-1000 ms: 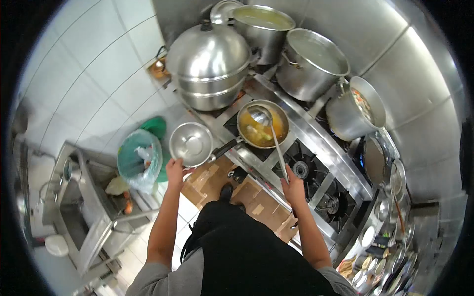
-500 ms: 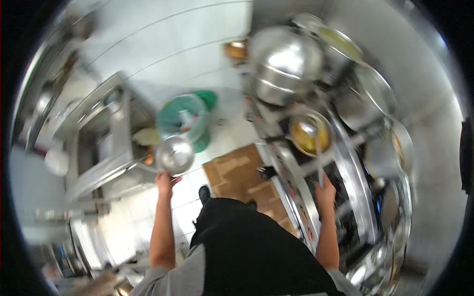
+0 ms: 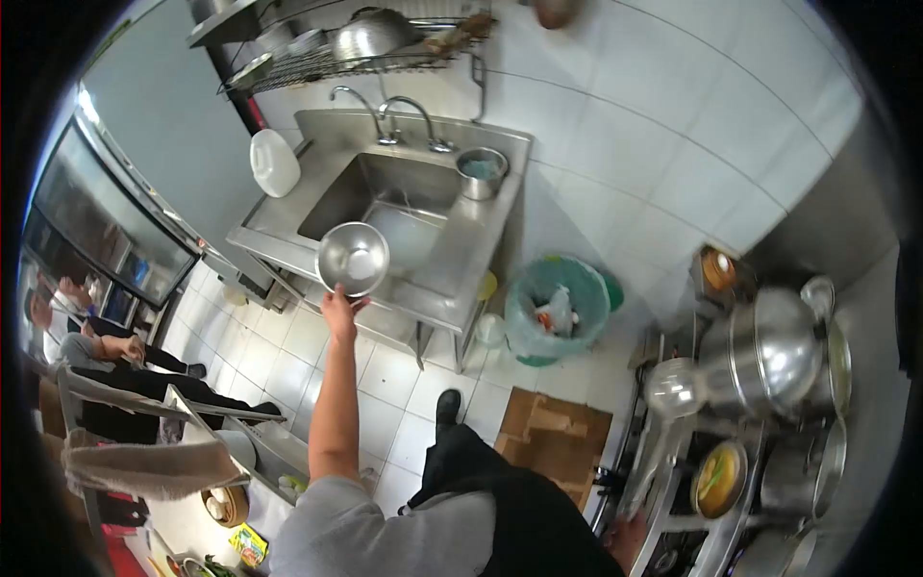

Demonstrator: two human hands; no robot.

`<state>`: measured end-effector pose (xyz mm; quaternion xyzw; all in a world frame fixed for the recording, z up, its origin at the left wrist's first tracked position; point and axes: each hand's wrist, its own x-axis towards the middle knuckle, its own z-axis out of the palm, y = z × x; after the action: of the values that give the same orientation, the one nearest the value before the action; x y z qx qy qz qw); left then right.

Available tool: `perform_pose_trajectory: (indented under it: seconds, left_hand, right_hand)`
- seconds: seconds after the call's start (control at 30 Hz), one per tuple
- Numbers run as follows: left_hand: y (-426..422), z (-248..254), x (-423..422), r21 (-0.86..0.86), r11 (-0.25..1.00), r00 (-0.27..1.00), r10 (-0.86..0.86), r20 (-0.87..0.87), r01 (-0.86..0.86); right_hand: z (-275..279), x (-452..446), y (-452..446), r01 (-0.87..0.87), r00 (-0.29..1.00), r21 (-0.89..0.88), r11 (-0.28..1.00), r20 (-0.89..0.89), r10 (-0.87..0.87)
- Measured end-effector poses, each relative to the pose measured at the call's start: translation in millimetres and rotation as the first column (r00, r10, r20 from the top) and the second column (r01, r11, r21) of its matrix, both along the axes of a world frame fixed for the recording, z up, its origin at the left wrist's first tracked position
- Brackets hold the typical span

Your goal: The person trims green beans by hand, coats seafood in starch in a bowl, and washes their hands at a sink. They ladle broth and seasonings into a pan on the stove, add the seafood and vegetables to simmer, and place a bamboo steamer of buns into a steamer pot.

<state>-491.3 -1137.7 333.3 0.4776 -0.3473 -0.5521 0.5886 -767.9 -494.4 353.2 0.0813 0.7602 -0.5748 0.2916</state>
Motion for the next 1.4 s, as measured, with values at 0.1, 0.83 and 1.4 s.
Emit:
perform_pose_trajectory:
  seconds: [0.1,0.83,1.4]
  left_hand:
    - [-98,-2,38,0.084,0.991,0.993,0.110,-0.033,-0.107]
    - [-152,-42,-33,-0.178,0.926,0.943,-0.320,0.093,0.332]
    - [169,-231,-269,0.755,-0.634,-0.598,0.543,0.590,0.169]
  right_hand:
    - [76,32,-105,-0.548,0.500,0.824,0.143,0.186,0.846]
    - [-21,59,-162,-0.517,0.856,0.523,0.678,0.343,0.388]
    - [-113,342,22,0.566,0.819,0.492,0.661,-0.245,-0.519]
